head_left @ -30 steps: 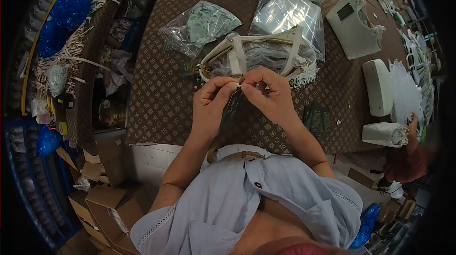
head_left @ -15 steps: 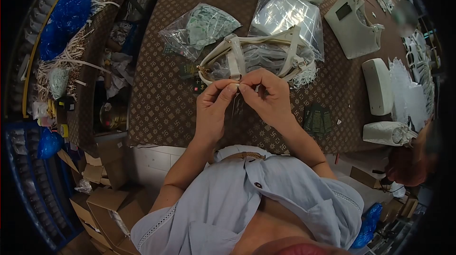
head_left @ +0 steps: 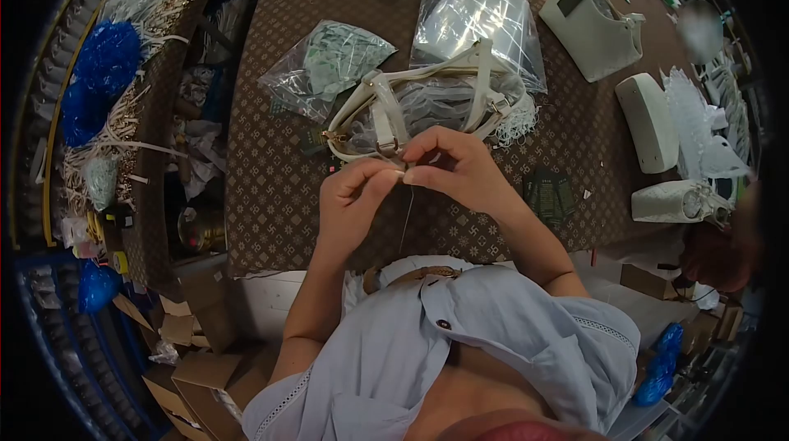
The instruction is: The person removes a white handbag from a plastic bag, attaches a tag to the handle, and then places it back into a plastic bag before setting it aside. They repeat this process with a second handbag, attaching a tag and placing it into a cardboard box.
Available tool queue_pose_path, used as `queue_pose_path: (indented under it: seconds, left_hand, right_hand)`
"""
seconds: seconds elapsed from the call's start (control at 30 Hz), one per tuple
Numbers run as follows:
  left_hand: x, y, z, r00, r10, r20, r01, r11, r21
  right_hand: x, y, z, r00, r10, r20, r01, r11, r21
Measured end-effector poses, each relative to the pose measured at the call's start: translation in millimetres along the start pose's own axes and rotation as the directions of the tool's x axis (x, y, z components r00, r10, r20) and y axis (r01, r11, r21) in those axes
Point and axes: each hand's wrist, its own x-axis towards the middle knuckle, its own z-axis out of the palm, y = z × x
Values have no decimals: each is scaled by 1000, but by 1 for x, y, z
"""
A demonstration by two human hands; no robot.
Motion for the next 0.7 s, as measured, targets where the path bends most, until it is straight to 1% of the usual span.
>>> queue_pose_path:
  seconds: [0.03, 0.07, 0.1, 0.13, 0.17, 0.2, 0.23, 0.27, 0.3, 0.33, 0.37, 0.4, 0.43, 0.47, 0.5, 0.57, 0.6, 0.63, 0.7]
  left_hand:
    - [3, 6, -5, 1000, 3, 19, -3, 1000, 0]
    - [5, 15, -8, 972, 217, -90, -180, 934, 308]
    - [10, 24, -11, 884, 452, -119, -303, 749, 590]
    - [13, 31, -13, 908, 413, -74, -266, 703, 660]
    - [18, 26, -13, 902, 431, -32, -315, 707, 633]
    - [22, 17, -10, 926, 375, 45, -285, 615, 735]
    - [26, 7, -8, 943, 312, 117, -267, 500, 824]
    - [30, -2, -7, 975, 175, 137, -207, 489, 847]
    - [31, -7, -6, 962, 193, 193, -265, 492, 829]
    - [32, -12, -7, 967, 191, 168, -239, 456, 857]
    - [33, -16, -8, 973, 187, 138, -206, 418, 885]
    - [33, -19, -10, 964, 189, 187, -251, 417, 873]
    - [32, -23, -11, 986, 126, 107, -159, 545, 823]
    - [31, -26, -12, 998, 49, 28, -53, 654, 755]
    - [31, -30, -13, 997, 58, 58, -82, 653, 753]
    - [30, -36, -13, 986, 162, 44, -140, 646, 751]
    - [29, -35, -11, 984, 174, 26, -134, 648, 750]
    - [29, -37, -10, 982, 184, 50, -159, 644, 748]
    - [29, -42, -11, 983, 183, -4, -129, 709, 694]
  right_hand:
    - [-6, -11, -5, 981, -161, -106, 145, 980, -139]
    - [-13, -17, -11, 927, -323, -190, 261, 920, -292]
    - [-18, -16, -26, 864, -405, -299, 274, 877, -395]
    - [-18, -7, -37, 846, -419, -329, 265, 867, -422]
    - [-19, 5, -52, 802, -363, -475, 166, 899, -406]
    - [-27, 8, -65, 728, -303, -615, 70, 925, -373]
    - [-30, 2, -63, 710, -244, -661, -118, 884, -453]
    - [-34, 15, -69, 734, -385, -560, -87, 764, -640]
    - [-37, 30, -75, 755, -492, -433, -58, 607, -793]
    - [-44, 22, -70, 785, -444, -433, -27, 673, -739]
    - [-47, 22, -74, 756, -456, -470, -60, 667, -743]
    - [-52, 25, -78, 780, -442, -443, -18, 692, -722]
    - [-56, 29, -81, 806, -429, -409, 28, 716, -697]
    - [-59, 32, -85, 817, -419, -395, 19, 706, -708]
    - [-60, 31, -87, 801, -429, -417, 6, 702, -712]
    - [-59, 32, -85, 827, -415, -380, 24, 701, -713]
    - [-59, 33, -85, 832, -399, -385, 11, 707, -707]
    - [-58, 34, -85, 818, -410, -403, 3, 704, -710]
    - [-58, 36, -88, 841, -379, -386, 46, 761, -647]
